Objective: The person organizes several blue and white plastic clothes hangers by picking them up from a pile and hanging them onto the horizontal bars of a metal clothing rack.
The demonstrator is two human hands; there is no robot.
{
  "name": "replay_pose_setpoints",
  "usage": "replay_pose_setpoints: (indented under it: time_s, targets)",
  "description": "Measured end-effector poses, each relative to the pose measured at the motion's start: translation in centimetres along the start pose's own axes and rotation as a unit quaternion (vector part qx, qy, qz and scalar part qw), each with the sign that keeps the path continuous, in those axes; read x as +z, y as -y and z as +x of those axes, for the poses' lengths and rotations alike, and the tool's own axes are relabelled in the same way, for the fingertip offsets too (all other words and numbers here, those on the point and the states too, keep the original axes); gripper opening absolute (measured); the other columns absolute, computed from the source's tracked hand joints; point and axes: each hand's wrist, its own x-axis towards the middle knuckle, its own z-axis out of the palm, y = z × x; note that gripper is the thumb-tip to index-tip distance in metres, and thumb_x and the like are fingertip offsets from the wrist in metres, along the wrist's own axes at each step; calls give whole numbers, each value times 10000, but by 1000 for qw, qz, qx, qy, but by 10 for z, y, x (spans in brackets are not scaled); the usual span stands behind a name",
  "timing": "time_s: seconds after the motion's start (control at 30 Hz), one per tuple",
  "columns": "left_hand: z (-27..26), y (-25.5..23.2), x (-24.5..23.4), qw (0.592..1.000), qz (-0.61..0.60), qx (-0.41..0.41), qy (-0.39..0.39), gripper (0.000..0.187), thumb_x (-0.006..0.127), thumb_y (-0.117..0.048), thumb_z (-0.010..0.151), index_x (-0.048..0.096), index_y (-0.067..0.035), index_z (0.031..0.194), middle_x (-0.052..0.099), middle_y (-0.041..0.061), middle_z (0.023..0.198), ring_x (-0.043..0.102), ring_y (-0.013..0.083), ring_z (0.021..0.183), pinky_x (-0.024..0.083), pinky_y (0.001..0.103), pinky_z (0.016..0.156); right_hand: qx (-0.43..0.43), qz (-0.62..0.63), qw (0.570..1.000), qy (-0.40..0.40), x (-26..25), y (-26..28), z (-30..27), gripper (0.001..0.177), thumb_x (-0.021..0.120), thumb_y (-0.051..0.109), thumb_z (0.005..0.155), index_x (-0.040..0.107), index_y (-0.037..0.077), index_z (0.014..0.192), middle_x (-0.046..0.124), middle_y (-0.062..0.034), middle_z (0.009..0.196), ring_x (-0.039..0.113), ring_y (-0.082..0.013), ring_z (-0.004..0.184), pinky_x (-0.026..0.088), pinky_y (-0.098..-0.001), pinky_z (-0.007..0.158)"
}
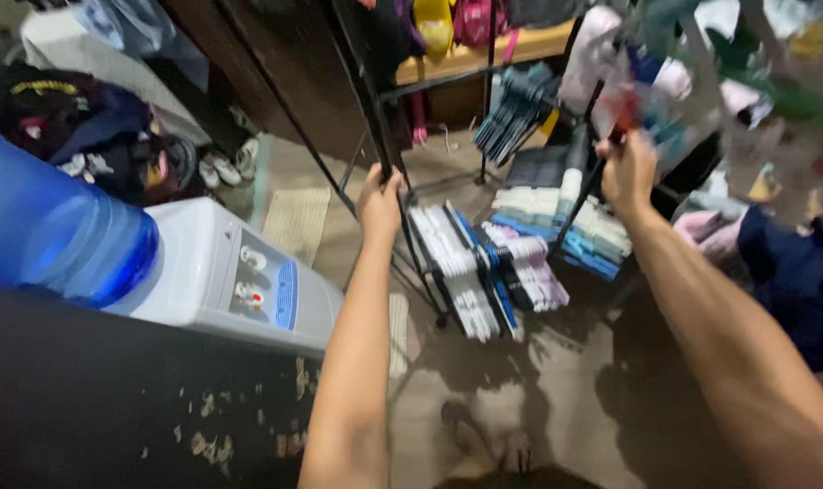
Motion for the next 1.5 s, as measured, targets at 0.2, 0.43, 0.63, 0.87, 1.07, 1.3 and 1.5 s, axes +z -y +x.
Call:
replay_pose_setpoints:
  time_s: [0.2,0.43,0.63,0.87,1.07,1.3,1.5]
  targets:
    - [-25,-48,0,996,86,-6,35,219,715,-231,951,699,-108,1132,782,129,939,734,282,872,531,387,728,283,364,886,40,-16,24,20,156,683,165,1037,649,56,1144,755,-92,1020,740,-223,893,579,-392,790]
    - [-29,-33,-11,999,26,4,37,393,653,-240,927,651,-62,1277,763,161,1056,756,270,961,566,372,801,6,-93,992,-90,-14,48,-25,294,658,129,1019,598,-43,1250,607,-283,1138,619,-442,1005,483,-499,890]
    - [-8,24,-25,968,-204,-74,125,328,577,-327,1043,701,-50,1169,766,77,1039,741,171,975,578,300,802,95,96,988,74,111,131,-170,246,542,78,963,607,41,1197,661,-105,968,657,-210,885,529,-360,821]
    - [64,117,-49,972,-229,-17,56,334,552,-316,1110,726,-37,1053,776,74,906,752,148,839,594,281,764,24,178,961,208,216,305,-212,240,641,167,971,671,35,1170,668,-129,1049,674,-243,962,548,-356,821]
    - [119,149,-83,984,-115,-120,-59,368,510,-361,1059,704,-48,1083,776,50,874,753,193,784,571,339,684,89,217,951,202,262,378,-161,245,600,200,1008,653,47,1192,630,-141,1159,672,-236,1032,554,-355,845]
    - [165,115,-84,948,265,135,-112,379,647,-293,936,654,-52,1229,582,202,1366,488,410,1304,378,570,1090,-23,-18,987,161,350,343,-73,376,659,303,969,630,74,1267,560,-193,1342,496,-410,1269,412,-513,1068]
    - [211,166,-114,884,438,159,-41,426,669,-225,899,610,-91,1298,538,152,1438,384,373,1449,253,654,1209,-70,-257,932,245,410,340,-17,499,690,355,889,593,176,1344,418,-161,1544,230,-425,1499,243,-668,1142]
